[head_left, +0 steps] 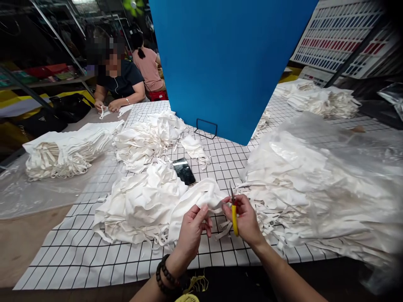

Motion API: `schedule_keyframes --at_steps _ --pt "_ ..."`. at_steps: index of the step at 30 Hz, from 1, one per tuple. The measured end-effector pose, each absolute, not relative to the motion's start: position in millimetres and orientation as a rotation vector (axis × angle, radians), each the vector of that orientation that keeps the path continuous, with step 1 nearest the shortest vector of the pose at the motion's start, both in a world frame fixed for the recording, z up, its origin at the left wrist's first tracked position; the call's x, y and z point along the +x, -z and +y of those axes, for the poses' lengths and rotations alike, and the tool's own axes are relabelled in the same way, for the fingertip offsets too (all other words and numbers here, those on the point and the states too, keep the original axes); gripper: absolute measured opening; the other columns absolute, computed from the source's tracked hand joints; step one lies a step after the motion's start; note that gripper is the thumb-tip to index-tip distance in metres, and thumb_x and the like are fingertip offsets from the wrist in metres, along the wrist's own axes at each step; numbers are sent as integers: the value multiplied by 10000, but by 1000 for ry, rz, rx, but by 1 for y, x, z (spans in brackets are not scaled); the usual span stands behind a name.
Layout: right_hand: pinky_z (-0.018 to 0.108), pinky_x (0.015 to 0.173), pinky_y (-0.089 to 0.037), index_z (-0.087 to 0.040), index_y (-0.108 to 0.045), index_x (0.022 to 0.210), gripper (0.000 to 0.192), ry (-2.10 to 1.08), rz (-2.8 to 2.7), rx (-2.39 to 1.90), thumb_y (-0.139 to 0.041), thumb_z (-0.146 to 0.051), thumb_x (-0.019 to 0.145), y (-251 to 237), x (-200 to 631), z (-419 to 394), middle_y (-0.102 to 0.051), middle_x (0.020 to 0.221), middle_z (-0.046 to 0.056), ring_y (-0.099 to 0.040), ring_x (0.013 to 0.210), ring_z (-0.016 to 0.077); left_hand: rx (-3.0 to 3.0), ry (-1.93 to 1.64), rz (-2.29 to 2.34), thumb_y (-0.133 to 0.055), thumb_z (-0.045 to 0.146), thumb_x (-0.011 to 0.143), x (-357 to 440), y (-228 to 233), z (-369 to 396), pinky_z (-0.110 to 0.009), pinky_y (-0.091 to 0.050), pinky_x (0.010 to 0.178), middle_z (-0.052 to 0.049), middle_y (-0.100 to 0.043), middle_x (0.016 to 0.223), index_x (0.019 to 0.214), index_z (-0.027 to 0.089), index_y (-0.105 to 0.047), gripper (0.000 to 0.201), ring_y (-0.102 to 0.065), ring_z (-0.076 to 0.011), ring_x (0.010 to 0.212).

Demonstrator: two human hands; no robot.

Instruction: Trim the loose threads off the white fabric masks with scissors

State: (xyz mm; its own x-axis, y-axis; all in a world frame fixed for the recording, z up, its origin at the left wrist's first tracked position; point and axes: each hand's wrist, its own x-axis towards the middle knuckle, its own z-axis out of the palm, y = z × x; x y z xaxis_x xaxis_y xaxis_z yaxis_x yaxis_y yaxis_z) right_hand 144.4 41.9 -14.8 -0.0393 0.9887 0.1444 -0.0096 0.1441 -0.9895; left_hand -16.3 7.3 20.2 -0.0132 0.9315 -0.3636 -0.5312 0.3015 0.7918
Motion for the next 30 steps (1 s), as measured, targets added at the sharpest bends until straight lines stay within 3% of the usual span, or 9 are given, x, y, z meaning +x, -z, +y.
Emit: schedule_keyframes --at_steps 5,11,14,17,20,25,30 --pt "282 744 -494 -260 -465 1037 266 -1026 -1225 -1050 -662 -264 857 6 141 39 -591 1090 48 -555 795 129 361 -1380 852 -650 245 837 -20 -32 16 -126 -391 333 -34 -647 1026 965 162 -562 176 -456 -34 497" --pt "235 612 -467 -237 -494 888 264 -1508 -1305 -931 -731 -315 800 10 126 43 -589 838 -18 -549 667 111 268 -1256 775 -660 243 834 -22 -48 20 -105 -321 271 -40 -611 1260 815 182 -455 214 -392 14 391" --pt "230 651 -470 -249 -465 891 316 -1485 -1240 -948 -750 -330 781 10 122 42 -563 845 -37 -553 694 104 287 -1209 785 -702 252 817 -22 -50 16 -99 -343 291 -49 -562 1334 991 189 -550 239 -437 20 431" --pt "236 685 -466 -266 -474 956 330 -1428 -1271 -1005 -754 -285 782 -1 127 34 -569 881 -30 -548 732 113 335 -1130 849 -714 276 821 -22 -50 11 -119 -335 293 -58 -671 1094 1194 188 -563 412 -415 6 395" --pt "256 674 -465 -262 -496 973 243 -1398 -1454 -1103 -694 -282 834 -15 135 26 -560 834 -19 -540 747 141 319 -1094 893 -692 311 844 -21 -53 7 -132 -289 293 2 -650 722 1180 136 -592 391 -354 -8 346" --pt "257 637 -443 -246 -468 918 198 -1507 -1543 -1130 -654 -291 863 -21 143 22 -547 833 -13 -494 710 134 224 -1178 883 -664 333 869 -26 -58 7 -125 -341 366 -38 -670 898 1157 129 -610 357 -442 -11 452" --pt "248 660 -434 -235 -456 900 216 -1730 -1630 -1028 -666 -262 859 -17 164 22 -519 817 -26 -472 714 115 227 -1107 953 -666 402 854 -28 -44 5 -142 -354 365 48 -543 571 1099 105 -594 391 -401 -41 406"
